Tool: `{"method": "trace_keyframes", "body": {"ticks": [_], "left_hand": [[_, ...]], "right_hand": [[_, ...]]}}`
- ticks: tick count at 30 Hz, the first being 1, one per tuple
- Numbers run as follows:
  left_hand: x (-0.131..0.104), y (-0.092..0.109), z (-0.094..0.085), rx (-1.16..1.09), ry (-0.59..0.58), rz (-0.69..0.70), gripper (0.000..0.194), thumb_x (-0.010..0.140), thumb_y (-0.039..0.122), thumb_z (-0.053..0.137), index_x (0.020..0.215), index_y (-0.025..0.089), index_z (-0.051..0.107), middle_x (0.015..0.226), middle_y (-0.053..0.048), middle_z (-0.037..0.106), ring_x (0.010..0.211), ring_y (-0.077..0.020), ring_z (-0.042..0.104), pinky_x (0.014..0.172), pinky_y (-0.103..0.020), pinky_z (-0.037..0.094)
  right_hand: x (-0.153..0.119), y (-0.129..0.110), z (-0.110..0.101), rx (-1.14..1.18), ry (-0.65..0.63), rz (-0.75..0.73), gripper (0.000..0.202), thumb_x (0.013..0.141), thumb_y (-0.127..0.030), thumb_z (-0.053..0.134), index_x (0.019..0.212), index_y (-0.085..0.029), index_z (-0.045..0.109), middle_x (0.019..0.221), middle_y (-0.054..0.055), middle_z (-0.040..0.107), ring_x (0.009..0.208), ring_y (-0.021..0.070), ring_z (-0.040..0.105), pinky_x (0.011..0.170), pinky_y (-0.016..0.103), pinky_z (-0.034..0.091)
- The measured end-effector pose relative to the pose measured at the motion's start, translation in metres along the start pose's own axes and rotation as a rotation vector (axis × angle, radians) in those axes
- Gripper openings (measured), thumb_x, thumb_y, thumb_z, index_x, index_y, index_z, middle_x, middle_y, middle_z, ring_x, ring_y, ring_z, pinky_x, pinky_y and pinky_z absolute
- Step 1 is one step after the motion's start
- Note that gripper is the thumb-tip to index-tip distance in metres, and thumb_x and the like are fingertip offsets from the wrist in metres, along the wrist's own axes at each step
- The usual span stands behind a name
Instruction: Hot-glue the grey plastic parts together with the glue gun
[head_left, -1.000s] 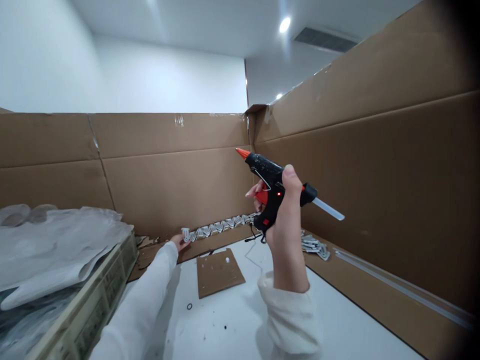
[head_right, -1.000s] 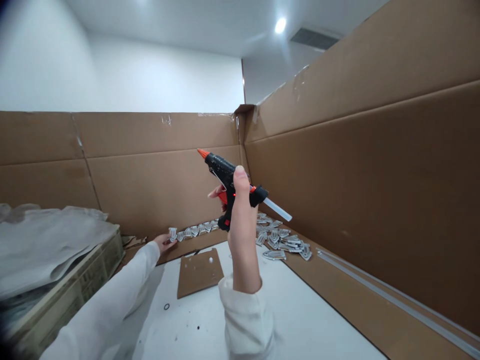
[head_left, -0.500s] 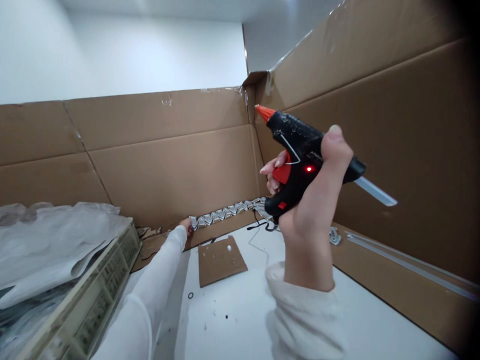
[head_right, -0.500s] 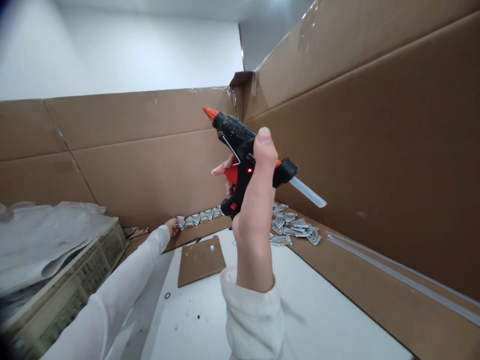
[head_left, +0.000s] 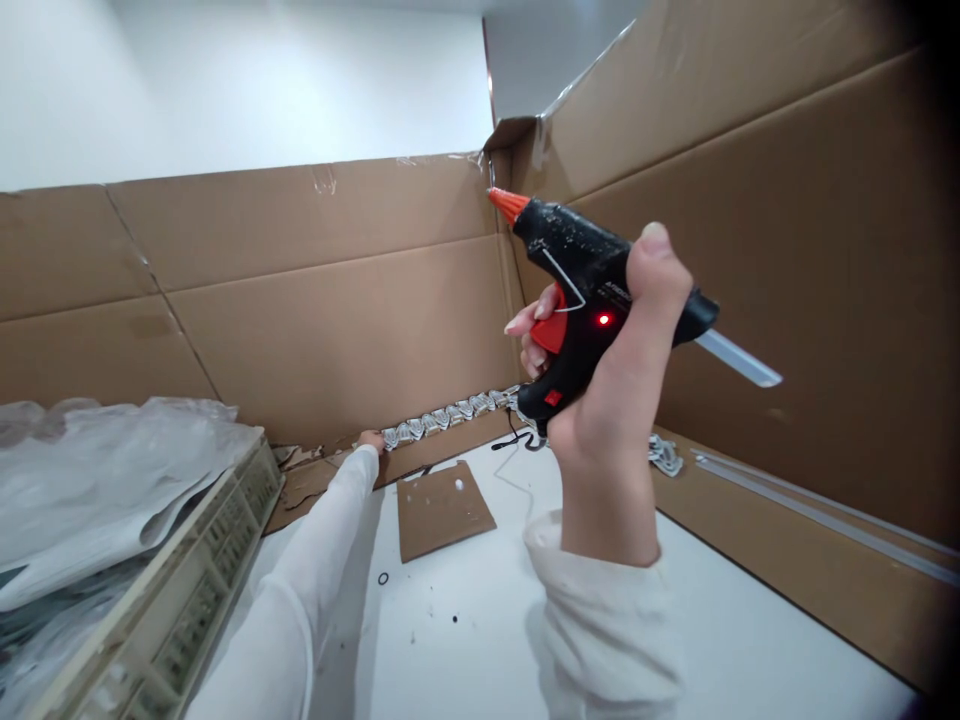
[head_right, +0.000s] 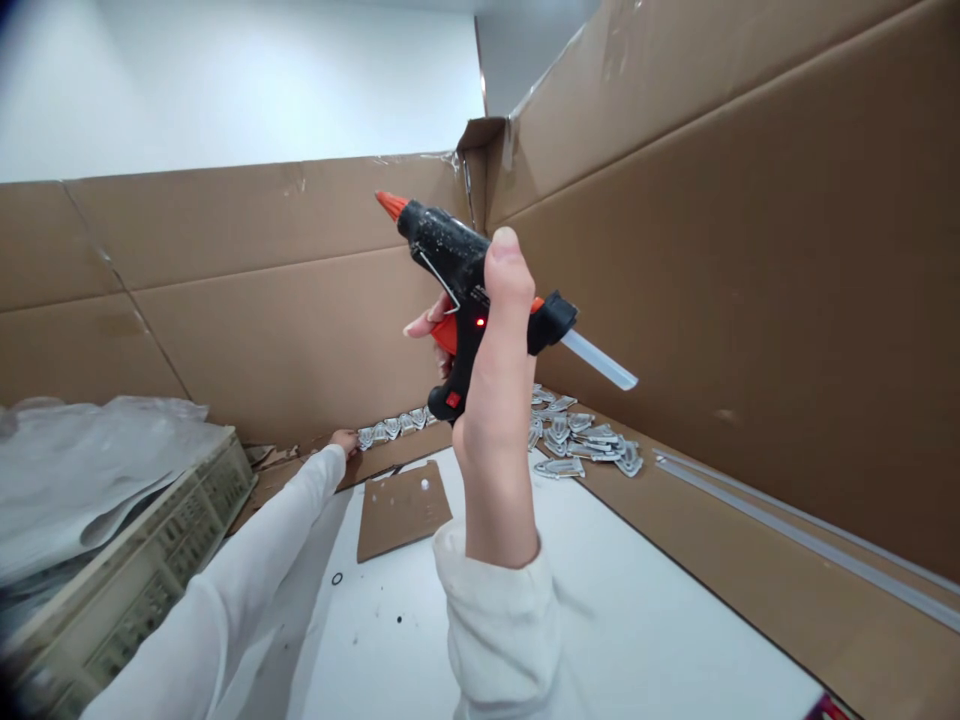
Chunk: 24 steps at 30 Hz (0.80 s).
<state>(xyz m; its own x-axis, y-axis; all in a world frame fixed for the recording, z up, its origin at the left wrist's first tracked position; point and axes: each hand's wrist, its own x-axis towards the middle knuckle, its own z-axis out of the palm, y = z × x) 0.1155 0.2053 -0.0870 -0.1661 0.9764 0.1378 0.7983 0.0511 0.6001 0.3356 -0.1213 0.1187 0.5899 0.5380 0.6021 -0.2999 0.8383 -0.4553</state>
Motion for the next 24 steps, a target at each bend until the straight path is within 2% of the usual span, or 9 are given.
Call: {"method": "trace_keyframes", "body": {"ticks": [3, 5, 9, 12, 16, 19, 24], "left_hand": [[0.000, -0.002, -0.003, 0.101, -0.004, -0.039, 0.029, 0.090, 0.036, 0.054, 0.108, 0.014, 0.058, 0.106, -0.007, 0.060, 0.094, -0.0187, 0.060, 0.082, -0.037, 0.051], [-0.004, -0.002, -0.004, 0.171, 0.018, -0.013, 0.032, 0.091, 0.038, 0.050, 0.109, 0.012, 0.058, 0.109, -0.010, 0.059, 0.101, -0.0214, 0.058, 0.087, -0.039, 0.047], [-0.020, 0.005, 0.000, 0.294, 0.051, 0.125, 0.051, 0.089, 0.043, 0.049, 0.127, 0.009, 0.047, 0.128, -0.021, 0.045, 0.115, -0.0320, 0.052, 0.095, -0.042, 0.040], [-0.031, 0.008, 0.005, 0.362, 0.032, 0.234, 0.064, 0.083, 0.044, 0.058, 0.134, 0.010, 0.039, 0.133, -0.021, 0.039, 0.120, -0.0330, 0.047, 0.098, -0.038, 0.038], [-0.033, 0.008, 0.006, 0.427, 0.007, 0.292, 0.054, 0.086, 0.031, 0.056, 0.134, 0.013, 0.039, 0.135, -0.019, 0.035, 0.119, -0.0290, 0.049, 0.098, -0.034, 0.036], [-0.029, 0.006, 0.003, 0.461, -0.014, 0.289, 0.043, 0.087, 0.023, 0.053, 0.128, 0.014, 0.045, 0.127, -0.018, 0.043, 0.112, -0.0269, 0.054, 0.095, -0.033, 0.038], [-0.028, 0.006, -0.001, 0.489, -0.008, 0.270, 0.036, 0.088, 0.019, 0.049, 0.122, 0.010, 0.049, 0.120, -0.019, 0.052, 0.114, -0.0263, 0.053, 0.095, -0.032, 0.038]], "right_hand": [[0.001, -0.001, -0.001, 0.014, -0.007, 0.031, 0.044, 0.079, -0.059, 0.050, 0.056, -0.021, 0.047, 0.056, 0.002, 0.049, 0.055, 0.0159, 0.055, 0.039, 0.027, 0.027], [0.002, -0.002, -0.002, 0.018, -0.030, 0.041, 0.042, 0.079, -0.057, 0.050, 0.057, -0.021, 0.048, 0.056, 0.002, 0.050, 0.060, 0.0169, 0.058, 0.039, 0.026, 0.028], [0.002, -0.003, -0.003, -0.020, -0.034, 0.036, 0.041, 0.080, -0.058, 0.047, 0.061, -0.022, 0.048, 0.056, 0.002, 0.050, 0.065, 0.0185, 0.060, 0.040, 0.026, 0.029], [0.001, -0.002, -0.002, -0.065, -0.035, 0.007, 0.044, 0.081, -0.061, 0.044, 0.062, -0.022, 0.046, 0.057, 0.002, 0.049, 0.064, 0.0186, 0.059, 0.040, 0.026, 0.030], [0.000, -0.001, -0.001, -0.138, -0.055, -0.026, 0.045, 0.084, -0.064, 0.038, 0.065, -0.023, 0.043, 0.058, 0.001, 0.047, 0.061, 0.0180, 0.056, 0.042, 0.027, 0.033], [0.000, -0.001, -0.001, -0.143, -0.051, -0.024, 0.045, 0.084, -0.064, 0.037, 0.065, -0.023, 0.042, 0.059, 0.001, 0.047, 0.060, 0.0181, 0.055, 0.043, 0.027, 0.033], [-0.001, -0.003, 0.000, -0.049, -0.051, 0.004, 0.044, 0.082, -0.061, 0.044, 0.062, -0.022, 0.046, 0.059, 0.002, 0.046, 0.060, 0.0175, 0.053, 0.043, 0.027, 0.030]]}}
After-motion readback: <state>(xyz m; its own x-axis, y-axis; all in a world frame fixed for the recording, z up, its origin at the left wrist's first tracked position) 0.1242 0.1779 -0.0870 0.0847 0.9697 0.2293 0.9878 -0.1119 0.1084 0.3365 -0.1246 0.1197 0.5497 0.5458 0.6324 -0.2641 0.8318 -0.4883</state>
